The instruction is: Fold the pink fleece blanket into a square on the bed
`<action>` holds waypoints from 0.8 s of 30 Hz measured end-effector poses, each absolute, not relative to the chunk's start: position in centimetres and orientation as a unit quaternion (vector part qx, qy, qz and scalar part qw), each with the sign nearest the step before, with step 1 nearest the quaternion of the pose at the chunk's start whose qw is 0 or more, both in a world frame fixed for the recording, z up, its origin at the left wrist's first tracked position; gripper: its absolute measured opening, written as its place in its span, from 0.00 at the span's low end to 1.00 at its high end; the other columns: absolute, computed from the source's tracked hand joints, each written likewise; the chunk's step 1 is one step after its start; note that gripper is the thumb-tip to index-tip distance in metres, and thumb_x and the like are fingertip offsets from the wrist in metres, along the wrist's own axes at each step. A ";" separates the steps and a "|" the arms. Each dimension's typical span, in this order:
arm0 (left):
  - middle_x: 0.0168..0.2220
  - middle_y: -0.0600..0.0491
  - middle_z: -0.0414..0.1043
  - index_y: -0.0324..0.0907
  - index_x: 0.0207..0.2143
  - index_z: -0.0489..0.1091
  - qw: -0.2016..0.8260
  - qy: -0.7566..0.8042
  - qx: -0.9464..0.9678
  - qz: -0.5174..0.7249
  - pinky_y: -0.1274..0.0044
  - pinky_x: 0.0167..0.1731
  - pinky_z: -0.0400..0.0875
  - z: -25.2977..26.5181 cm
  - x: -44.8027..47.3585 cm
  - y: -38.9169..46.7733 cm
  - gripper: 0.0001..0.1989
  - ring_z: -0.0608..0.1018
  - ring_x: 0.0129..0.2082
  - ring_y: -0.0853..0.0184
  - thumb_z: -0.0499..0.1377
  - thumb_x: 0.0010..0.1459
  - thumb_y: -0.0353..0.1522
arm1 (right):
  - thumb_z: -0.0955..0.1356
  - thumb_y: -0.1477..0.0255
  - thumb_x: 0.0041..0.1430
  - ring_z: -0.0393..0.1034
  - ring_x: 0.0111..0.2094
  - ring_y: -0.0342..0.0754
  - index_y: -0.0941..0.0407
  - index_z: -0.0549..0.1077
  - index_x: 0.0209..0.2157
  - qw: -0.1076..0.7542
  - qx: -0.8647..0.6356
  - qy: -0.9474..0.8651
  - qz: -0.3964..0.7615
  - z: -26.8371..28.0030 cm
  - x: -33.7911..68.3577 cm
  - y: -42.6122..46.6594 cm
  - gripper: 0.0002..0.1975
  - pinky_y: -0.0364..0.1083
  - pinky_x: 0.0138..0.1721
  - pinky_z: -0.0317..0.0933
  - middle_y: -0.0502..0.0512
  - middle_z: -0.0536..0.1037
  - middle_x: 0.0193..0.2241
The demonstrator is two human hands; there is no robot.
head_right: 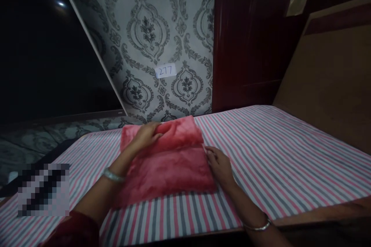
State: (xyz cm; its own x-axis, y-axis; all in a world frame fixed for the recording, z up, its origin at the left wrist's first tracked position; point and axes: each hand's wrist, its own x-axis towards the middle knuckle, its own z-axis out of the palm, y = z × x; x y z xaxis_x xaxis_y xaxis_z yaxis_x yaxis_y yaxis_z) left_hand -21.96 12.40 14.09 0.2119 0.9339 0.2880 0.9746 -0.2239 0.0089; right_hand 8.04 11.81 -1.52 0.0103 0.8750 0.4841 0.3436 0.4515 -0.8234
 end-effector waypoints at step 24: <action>0.71 0.40 0.54 0.45 0.68 0.59 0.176 -0.647 -0.733 -0.113 0.47 0.64 0.53 4.8 -23.2 -1.2 0.36 0.55 0.70 0.41 0.61 0.59 0.41 | 0.67 0.66 0.63 0.50 0.69 0.66 0.51 0.62 0.67 0.258 -0.340 -0.904 -0.008 2.9 4.8 8.2 0.31 0.69 0.64 0.53 0.61 0.61 0.68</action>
State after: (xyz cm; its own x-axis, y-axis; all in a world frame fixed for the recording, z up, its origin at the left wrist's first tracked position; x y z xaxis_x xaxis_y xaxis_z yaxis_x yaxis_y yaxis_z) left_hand -23.21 -1.18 4.77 0.1358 0.9089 0.3943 0.9888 -0.0996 -0.1111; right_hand 4.84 8.21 2.89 -0.6357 0.6102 0.4727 0.6187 0.7690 -0.1606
